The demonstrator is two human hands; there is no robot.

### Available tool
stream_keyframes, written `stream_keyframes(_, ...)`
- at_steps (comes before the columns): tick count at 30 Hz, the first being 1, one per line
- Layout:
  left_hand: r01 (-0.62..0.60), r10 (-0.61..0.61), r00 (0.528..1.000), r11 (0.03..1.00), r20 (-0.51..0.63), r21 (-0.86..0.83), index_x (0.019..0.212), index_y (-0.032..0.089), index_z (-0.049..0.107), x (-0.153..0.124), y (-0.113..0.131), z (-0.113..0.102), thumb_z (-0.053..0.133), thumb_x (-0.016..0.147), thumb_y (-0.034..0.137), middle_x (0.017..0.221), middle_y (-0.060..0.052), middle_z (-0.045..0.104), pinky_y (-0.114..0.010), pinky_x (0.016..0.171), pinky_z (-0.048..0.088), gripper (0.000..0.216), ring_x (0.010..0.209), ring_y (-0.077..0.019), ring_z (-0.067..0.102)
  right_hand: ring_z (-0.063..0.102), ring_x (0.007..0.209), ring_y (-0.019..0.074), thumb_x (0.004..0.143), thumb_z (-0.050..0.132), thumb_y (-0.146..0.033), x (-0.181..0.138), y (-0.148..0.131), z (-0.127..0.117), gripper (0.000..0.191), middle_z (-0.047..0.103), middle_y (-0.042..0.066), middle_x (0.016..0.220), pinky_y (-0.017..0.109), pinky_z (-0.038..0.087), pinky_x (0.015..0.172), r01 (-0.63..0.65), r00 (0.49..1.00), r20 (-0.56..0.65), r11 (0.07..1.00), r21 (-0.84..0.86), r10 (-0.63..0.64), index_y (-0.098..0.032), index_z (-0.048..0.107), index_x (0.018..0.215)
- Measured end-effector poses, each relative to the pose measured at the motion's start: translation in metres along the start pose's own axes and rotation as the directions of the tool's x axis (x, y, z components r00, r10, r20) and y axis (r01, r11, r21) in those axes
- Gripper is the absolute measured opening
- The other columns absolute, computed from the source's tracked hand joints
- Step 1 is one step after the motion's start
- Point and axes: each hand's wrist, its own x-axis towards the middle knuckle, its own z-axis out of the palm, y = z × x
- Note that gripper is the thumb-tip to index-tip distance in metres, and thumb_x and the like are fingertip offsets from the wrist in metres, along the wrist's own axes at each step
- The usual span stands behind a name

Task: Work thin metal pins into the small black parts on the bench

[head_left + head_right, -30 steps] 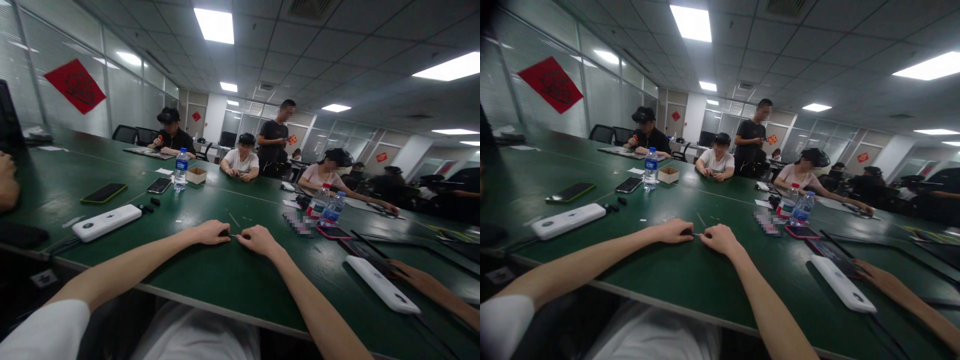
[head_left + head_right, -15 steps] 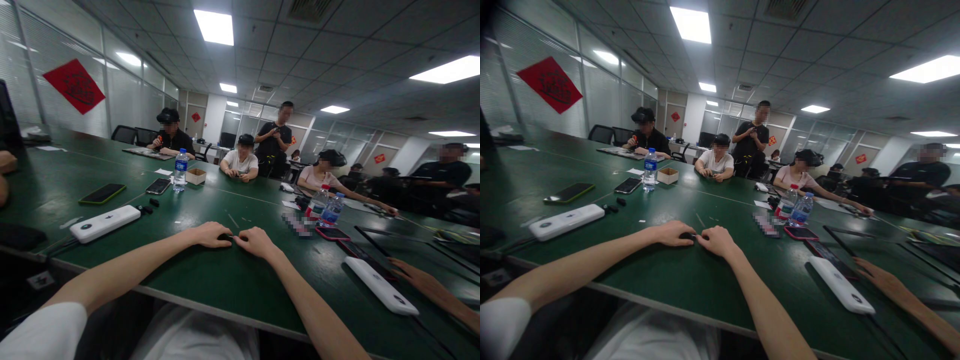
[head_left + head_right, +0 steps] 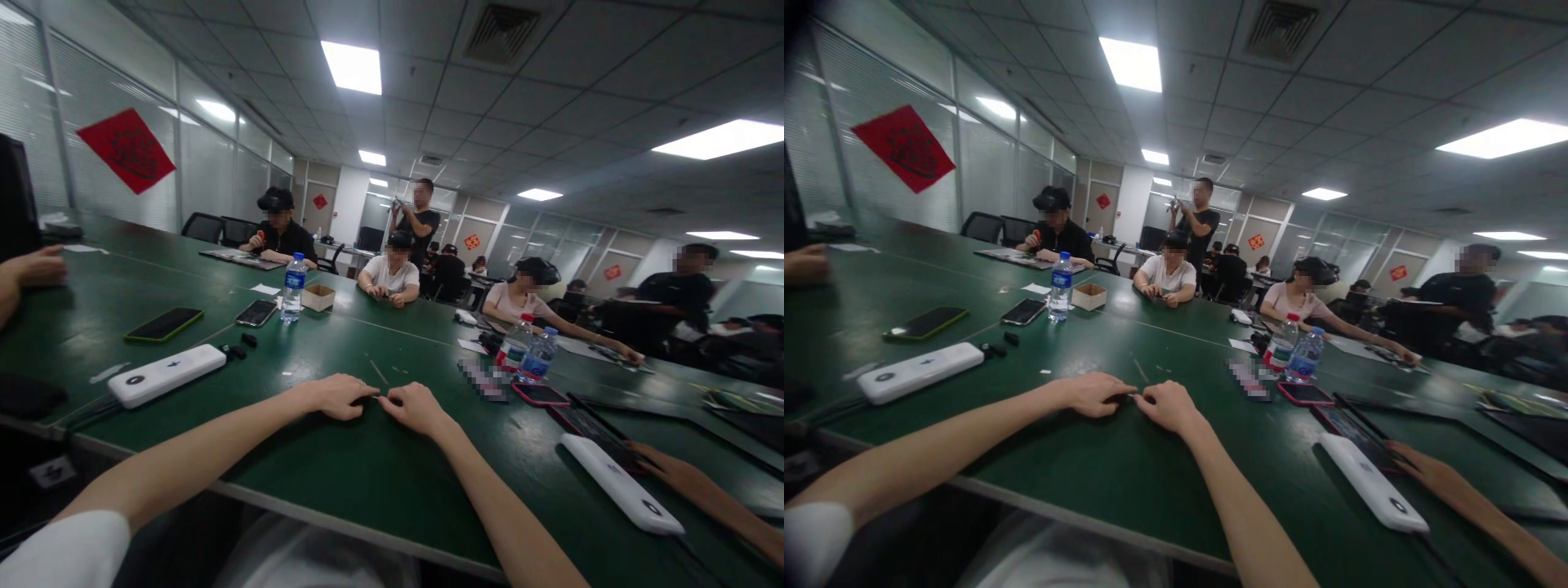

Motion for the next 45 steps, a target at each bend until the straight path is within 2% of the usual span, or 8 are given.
stream_keyframes(4,0.02,-0.02,1.0,1.0,-0.024,-0.008,0.134,0.02,0.045,0.0,0.001,-0.001,0.049,0.086,0.037,0.125,-0.011,0.06,-0.033,0.088,0.044,0.051,0.108,-0.0245,0.059,0.063,0.071,0.0142,0.094,0.032,-0.055,0.0,-0.001,-0.001,0.052,0.071,0.003,0.08,0.022,0.039,0.063,-0.001,1.0,-0.006,1.0,0.007,0.001,-0.023,0.071,0.083)
stream_keyframes(8,0.066,-0.066,0.997,0.998,-0.03,0.009,0.125,0.021,0.051,0.001,0.003,-0.002,0.048,0.088,0.048,0.107,-0.01,0.066,-0.032,0.075,0.046,0.047,0.093,-0.0247,0.064,0.063,0.069,0.0139,0.093,0.034,-0.054,0.0,-0.002,-0.002,0.05,0.071,0.003,0.078,0.022,0.039,0.062,-0.004,1.0,-0.008,1.0,0.005,0.004,-0.023,0.07,0.08)
stream_keyframes(12,0.141,-0.138,0.989,0.989,-0.06,0.041,0.112,0.02,0.055,0.003,0.002,0.0,0.046,0.084,0.063,0.096,-0.009,0.067,-0.03,0.064,0.044,0.052,0.083,-0.0256,0.064,0.062,0.068,0.0137,0.093,0.033,-0.055,0.0,-0.002,-0.003,0.052,0.071,0.003,0.078,0.022,0.039,0.062,0.01,1.0,0.001,1.0,0.017,-0.01,-0.022,0.07,0.079)
stream_keyframes(16,0.164,-0.161,0.984,0.986,-0.073,0.038,0.103,0.021,0.057,0.004,-0.001,0.002,0.048,0.079,0.07,0.09,-0.007,0.066,-0.028,0.061,0.042,0.055,0.079,-0.0244,0.063,0.063,0.072,0.0146,0.093,0.031,-0.057,-0.001,-0.001,-0.003,0.054,0.072,0.003,0.081,0.022,0.04,0.066,0.008,1.0,0.01,1.0,0.026,-0.008,-0.023,0.072,0.083)
stream_keyframes(24,0.097,-0.093,0.991,0.995,-0.1,0.028,0.094,0.022,0.058,0.004,0.0,0.001,0.049,0.085,0.061,0.089,-0.006,0.065,-0.026,0.061,0.041,0.041,0.079,-0.0217,0.062,0.063,0.072,0.0147,0.093,0.031,-0.058,0.0,0.002,0.002,0.054,0.072,0.003,0.081,0.022,0.039,0.065,0.017,1.0,-0.009,1.0,0.023,-0.017,-0.024,0.072,0.085)
stream_keyframes(32,0.117,-0.111,0.985,0.992,-0.13,0.037,0.103,0.024,0.059,0.002,0.001,-0.001,0.052,0.088,0.049,0.097,-0.005,0.063,-0.027,0.068,0.043,0.03,0.087,-0.0211,0.062,0.064,0.075,0.0162,0.093,0.031,-0.058,0.002,0.006,0.001,0.054,0.073,0.004,0.084,0.023,0.04,0.066,-0.015,1.0,0.008,1.0,-0.011,0.015,-0.024,0.073,0.085)
stream_keyframes(37,0.121,-0.113,0.984,0.992,-0.137,0.048,0.105,0.025,0.059,0.002,-0.002,0.001,0.052,0.089,0.044,0.098,-0.005,0.061,-0.027,0.067,0.043,0.027,0.086,-0.021,0.061,0.064,0.075,0.0165,0.092,0.034,-0.058,0.001,0.012,0.001,0.052,0.072,0.005,0.083,0.023,0.041,0.065,-0.067,0.997,0.037,0.997,-0.047,0.068,-0.024,0.072,0.084)
stream_keyframes(45,0.091,-0.086,0.989,0.995,-0.122,0.043,0.107,0.025,0.058,0.0,0.002,0.0,0.051,0.089,0.041,0.099,-0.005,0.061,-0.027,0.068,0.043,0.025,0.086,-0.0207,0.061,0.064,0.075,0.0171,0.091,0.032,-0.06,0.001,0.01,0.002,0.054,0.071,0.005,0.083,0.024,0.041,0.066,-0.053,0.998,0.035,0.998,-0.038,0.054,-0.024,0.072,0.085)
